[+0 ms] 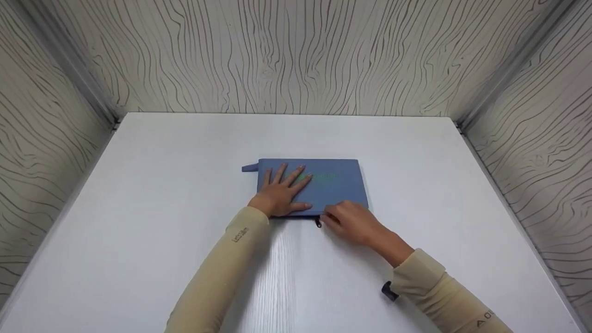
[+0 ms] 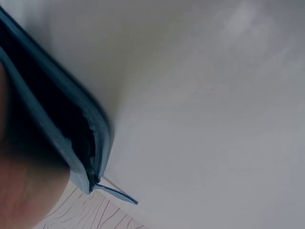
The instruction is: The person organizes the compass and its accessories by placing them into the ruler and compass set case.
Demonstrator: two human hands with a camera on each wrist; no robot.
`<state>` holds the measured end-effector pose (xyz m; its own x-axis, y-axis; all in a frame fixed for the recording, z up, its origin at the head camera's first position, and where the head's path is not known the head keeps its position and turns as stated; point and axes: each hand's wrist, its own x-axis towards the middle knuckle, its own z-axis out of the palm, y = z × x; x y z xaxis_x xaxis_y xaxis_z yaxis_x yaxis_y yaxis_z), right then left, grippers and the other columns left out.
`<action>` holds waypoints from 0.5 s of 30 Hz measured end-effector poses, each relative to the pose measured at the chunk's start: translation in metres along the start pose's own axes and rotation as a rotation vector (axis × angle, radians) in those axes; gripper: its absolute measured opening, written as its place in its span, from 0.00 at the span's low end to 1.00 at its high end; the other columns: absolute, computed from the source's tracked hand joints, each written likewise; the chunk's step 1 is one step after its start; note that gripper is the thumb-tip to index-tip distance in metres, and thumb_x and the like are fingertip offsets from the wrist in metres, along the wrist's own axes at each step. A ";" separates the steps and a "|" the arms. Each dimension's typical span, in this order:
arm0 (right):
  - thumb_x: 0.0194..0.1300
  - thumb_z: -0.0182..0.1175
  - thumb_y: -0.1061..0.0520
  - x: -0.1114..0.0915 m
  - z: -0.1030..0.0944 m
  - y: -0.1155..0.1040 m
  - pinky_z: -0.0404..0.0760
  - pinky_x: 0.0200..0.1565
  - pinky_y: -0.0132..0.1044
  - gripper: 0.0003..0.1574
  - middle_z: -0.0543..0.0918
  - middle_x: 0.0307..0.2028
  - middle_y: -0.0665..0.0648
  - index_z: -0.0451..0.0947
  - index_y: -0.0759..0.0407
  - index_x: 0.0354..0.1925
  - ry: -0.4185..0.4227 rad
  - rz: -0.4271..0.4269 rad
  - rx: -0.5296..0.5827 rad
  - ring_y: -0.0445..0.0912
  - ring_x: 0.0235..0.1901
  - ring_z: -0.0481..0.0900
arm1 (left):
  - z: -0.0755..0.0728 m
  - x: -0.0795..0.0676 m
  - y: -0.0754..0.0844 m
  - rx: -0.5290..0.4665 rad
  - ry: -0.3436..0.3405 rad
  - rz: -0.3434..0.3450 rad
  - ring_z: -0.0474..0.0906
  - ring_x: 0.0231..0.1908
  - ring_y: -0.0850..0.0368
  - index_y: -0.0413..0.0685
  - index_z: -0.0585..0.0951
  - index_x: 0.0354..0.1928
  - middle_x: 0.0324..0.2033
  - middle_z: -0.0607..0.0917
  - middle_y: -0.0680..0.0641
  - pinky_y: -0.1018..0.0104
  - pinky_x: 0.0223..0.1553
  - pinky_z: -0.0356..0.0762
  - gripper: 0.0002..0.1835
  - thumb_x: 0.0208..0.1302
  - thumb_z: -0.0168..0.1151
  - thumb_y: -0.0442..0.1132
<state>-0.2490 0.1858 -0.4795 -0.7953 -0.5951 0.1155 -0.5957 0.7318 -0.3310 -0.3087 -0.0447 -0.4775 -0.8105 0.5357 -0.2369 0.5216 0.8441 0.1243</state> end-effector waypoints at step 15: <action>0.83 0.41 0.42 0.038 0.006 0.051 0.48 0.75 0.61 0.38 0.54 0.78 0.69 0.58 0.63 0.78 0.013 0.214 -0.100 0.65 0.77 0.50 | 0.005 0.003 0.004 0.203 0.065 -0.042 0.40 0.80 0.42 0.64 0.45 0.83 0.82 0.42 0.55 0.37 0.75 0.48 0.47 0.69 0.35 0.78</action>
<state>-0.3095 0.1984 -0.4977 -0.9056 -0.4192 0.0649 -0.4212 0.8703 -0.2552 -0.3074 -0.0401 -0.4821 -0.8449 0.5057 -0.1745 0.5243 0.8475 -0.0826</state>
